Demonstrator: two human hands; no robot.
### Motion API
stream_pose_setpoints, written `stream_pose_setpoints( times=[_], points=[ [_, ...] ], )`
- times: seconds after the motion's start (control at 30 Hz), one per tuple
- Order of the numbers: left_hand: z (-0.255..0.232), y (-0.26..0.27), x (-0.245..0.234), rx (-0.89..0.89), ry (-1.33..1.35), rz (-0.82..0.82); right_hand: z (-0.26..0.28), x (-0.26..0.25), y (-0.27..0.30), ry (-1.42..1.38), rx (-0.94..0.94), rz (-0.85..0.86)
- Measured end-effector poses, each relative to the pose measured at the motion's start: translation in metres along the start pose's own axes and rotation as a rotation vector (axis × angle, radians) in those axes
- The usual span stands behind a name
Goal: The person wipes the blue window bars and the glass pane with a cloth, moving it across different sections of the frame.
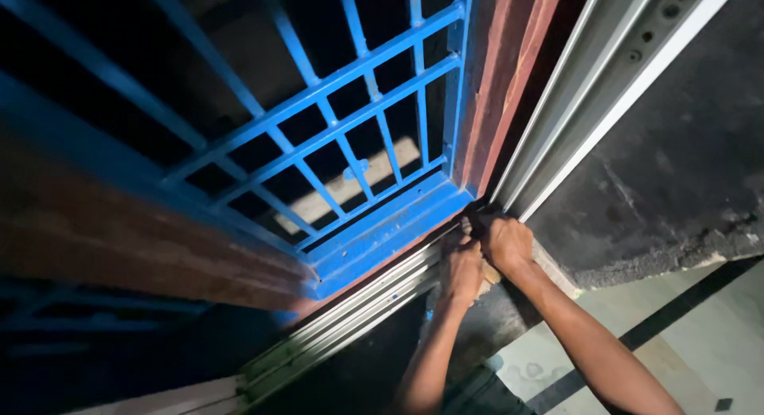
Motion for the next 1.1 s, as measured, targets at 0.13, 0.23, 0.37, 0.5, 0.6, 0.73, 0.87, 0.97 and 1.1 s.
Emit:
stream_pose_setpoints(
  times=[0.13, 0.23, 0.37, 0.5, 0.6, 0.73, 0.87, 0.97, 1.1],
  points=[
    [0.033, 0.049, -0.011, -0.018, 0.104, 0.050, -0.002, 0.010, 0.007, -0.064, 0.074, -0.059],
    [0.064, 0.092, -0.038, -0.017, 0.045, -0.064, 0.013, 0.033, 0.023, -0.314, 0.120, -0.042],
    [0.110, 0.139, -0.081, -0.113, -0.035, -0.069, 0.080, 0.071, 0.059, -0.363, 0.076, 0.009],
    [0.137, 0.182, -0.142, -0.086, -0.061, -0.268, 0.157, 0.096, 0.093, -0.656, -0.035, 0.020],
    [0.165, 0.204, -0.155, -0.175, 0.094, -0.196, 0.200, 0.107, 0.113, -1.005, -0.094, 0.070],
    [0.196, 0.235, -0.162, -0.381, 0.310, -0.102, 0.213, 0.130, 0.141, -1.516, 0.396, 0.518],
    [0.196, 0.242, -0.165, -0.366, 0.772, -0.118, 0.226, 0.062, 0.154, -1.456, 0.323, 0.575],
    [0.173, 0.233, -0.197, -0.244, 0.966, -0.149, 0.233, -0.009, 0.156, -1.544, 0.187, 0.593],
    [0.133, 0.205, -0.233, -0.203, 1.113, -0.074, 0.229, -0.105, 0.142, -1.175, -0.169, 0.230]
  ],
)
Point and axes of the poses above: each hand's wrist, its own y-axis away from the middle knuckle, its own x-axis out of the palm, z = x × y, the point moved 10 cm from there along -y, towards the middle knuckle, and after that the axes turned 13 degrees about -y, right-handed, at the moved point
